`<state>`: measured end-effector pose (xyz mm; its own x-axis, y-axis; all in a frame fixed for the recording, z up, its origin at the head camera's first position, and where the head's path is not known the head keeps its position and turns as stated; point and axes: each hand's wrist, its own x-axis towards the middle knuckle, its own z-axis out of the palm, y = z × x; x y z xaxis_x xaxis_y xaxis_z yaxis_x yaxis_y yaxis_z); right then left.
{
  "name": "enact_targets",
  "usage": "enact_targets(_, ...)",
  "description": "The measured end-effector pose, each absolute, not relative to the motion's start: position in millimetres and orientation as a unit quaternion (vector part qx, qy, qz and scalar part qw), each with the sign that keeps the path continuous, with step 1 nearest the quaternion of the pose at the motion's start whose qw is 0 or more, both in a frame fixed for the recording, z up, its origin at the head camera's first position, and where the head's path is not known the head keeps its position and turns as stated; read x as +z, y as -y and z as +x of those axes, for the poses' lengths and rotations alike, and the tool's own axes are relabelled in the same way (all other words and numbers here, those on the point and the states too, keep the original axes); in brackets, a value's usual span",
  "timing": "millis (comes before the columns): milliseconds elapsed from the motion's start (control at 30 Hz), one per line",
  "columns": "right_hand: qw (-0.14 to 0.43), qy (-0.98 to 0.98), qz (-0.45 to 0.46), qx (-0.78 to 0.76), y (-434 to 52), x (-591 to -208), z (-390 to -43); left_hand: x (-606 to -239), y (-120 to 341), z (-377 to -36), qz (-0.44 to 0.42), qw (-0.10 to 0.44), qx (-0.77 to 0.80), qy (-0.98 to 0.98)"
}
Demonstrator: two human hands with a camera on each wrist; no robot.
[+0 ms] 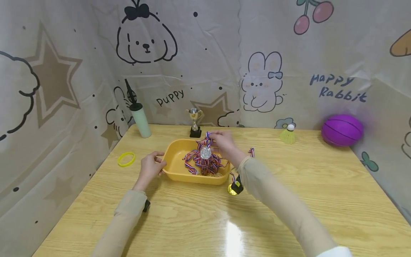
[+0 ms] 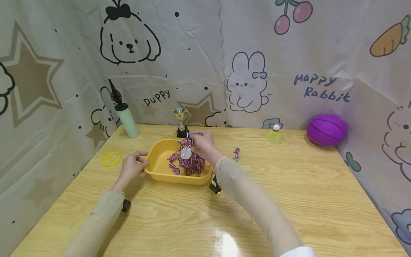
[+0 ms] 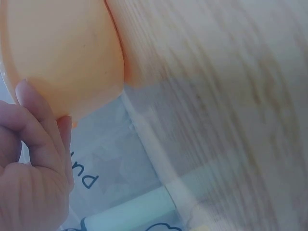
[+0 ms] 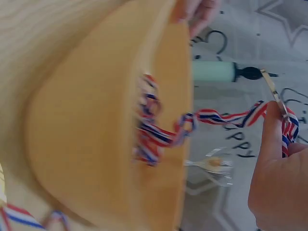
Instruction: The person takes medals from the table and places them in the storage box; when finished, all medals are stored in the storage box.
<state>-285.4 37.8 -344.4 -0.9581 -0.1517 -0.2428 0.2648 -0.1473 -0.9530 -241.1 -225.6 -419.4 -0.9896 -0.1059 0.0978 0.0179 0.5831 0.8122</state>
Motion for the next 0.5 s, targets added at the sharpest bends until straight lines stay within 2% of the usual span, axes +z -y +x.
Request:
enact_targets(233, 0.132, -0.649, 0.080, -0.745, -26.4, -375.1, -282.3, -419.9, 226.0, -241.0, 0.025, 0.066, -0.453, 0.889)
enact_targets(500, 0.143, -0.682, 0.059, -0.715, -14.7, -396.6, -279.6, -418.5, 225.3, -239.4, 0.024, 0.069, -0.457, 0.887)
